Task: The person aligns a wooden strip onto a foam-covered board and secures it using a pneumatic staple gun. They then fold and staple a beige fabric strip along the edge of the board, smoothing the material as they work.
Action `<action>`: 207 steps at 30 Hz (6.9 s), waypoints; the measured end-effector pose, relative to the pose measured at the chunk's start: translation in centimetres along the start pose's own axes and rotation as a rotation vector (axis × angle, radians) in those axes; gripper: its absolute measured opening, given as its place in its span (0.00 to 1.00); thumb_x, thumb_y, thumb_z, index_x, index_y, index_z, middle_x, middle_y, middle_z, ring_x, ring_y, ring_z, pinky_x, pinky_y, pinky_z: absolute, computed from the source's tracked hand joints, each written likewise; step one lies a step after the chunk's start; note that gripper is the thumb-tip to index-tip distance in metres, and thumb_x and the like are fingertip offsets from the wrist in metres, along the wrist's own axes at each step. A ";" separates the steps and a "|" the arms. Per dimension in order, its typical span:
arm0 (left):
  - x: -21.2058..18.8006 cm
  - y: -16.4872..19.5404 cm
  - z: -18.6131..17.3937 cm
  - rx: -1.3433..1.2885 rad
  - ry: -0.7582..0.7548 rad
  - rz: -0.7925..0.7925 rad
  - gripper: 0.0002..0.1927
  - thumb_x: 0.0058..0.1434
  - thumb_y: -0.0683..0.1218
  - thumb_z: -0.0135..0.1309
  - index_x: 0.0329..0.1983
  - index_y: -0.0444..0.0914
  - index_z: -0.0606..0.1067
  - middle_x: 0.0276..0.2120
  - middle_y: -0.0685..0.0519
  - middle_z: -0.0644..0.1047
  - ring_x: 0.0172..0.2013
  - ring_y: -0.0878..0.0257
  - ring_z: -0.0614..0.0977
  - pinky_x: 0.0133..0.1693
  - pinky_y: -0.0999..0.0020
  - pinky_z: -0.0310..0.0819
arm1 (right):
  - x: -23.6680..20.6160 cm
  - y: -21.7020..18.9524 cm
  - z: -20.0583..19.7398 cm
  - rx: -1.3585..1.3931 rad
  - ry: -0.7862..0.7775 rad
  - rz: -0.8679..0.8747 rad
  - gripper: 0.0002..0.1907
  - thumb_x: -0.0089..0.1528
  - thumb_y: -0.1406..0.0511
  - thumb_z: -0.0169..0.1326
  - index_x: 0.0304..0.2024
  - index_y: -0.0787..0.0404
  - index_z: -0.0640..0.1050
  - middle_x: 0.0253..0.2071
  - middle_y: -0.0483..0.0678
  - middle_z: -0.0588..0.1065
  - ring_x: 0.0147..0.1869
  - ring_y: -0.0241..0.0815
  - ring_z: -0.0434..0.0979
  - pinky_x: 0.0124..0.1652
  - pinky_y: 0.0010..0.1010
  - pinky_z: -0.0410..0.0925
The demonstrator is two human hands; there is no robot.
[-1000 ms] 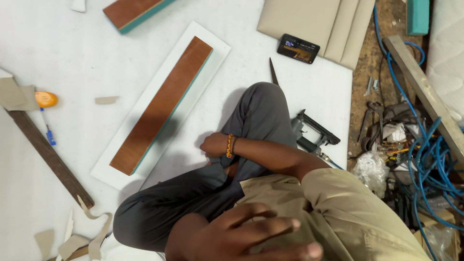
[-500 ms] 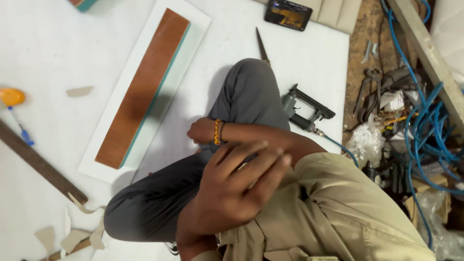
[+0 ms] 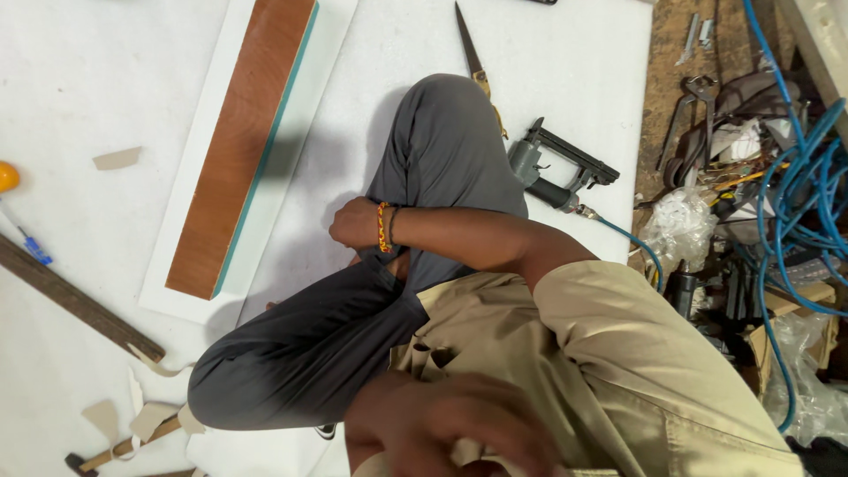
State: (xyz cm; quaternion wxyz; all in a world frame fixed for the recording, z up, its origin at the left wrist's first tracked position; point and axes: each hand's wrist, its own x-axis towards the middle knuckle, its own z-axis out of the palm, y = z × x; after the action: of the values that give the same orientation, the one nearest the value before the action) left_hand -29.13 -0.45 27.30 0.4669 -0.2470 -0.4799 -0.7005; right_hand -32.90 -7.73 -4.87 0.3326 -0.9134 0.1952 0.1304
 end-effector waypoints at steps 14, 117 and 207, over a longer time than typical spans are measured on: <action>1.4 -5.7 0.3 1.397 0.336 0.116 0.36 0.58 0.38 0.48 0.71 0.43 0.55 0.53 0.41 0.78 0.36 0.43 0.86 0.31 0.52 0.81 | -0.7 -0.9 -0.5 -0.046 -0.030 -0.008 0.06 0.56 0.66 0.57 0.32 0.59 0.82 0.36 0.54 0.81 0.41 0.55 0.83 0.34 0.47 0.73; -9.7 -8.4 -9.6 1.410 1.409 -0.873 0.38 0.75 0.54 0.46 0.75 0.22 0.54 0.65 0.34 0.71 0.64 0.48 0.76 0.66 0.58 0.68 | 0.3 0.2 -10.1 1.752 0.535 0.228 0.29 0.69 0.45 0.44 0.49 0.63 0.78 0.46 0.52 0.80 0.52 0.42 0.79 0.49 0.35 0.73; -15.4 0.4 -11.1 1.351 1.676 -0.921 0.24 0.74 0.46 0.54 0.66 0.25 0.69 0.37 0.49 0.78 0.41 0.65 0.80 0.49 0.71 0.74 | -1.4 -1.3 -9.4 0.553 0.647 -0.095 0.13 0.61 0.61 0.57 0.24 0.59 0.74 0.21 0.49 0.74 0.26 0.49 0.78 0.30 0.42 0.70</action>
State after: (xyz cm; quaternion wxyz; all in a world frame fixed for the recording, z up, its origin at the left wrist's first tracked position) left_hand -20.87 -4.09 10.63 0.3755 0.7877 -0.3409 -0.3496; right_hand -32.55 -12.63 3.36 0.4920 -0.7917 0.2748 -0.2356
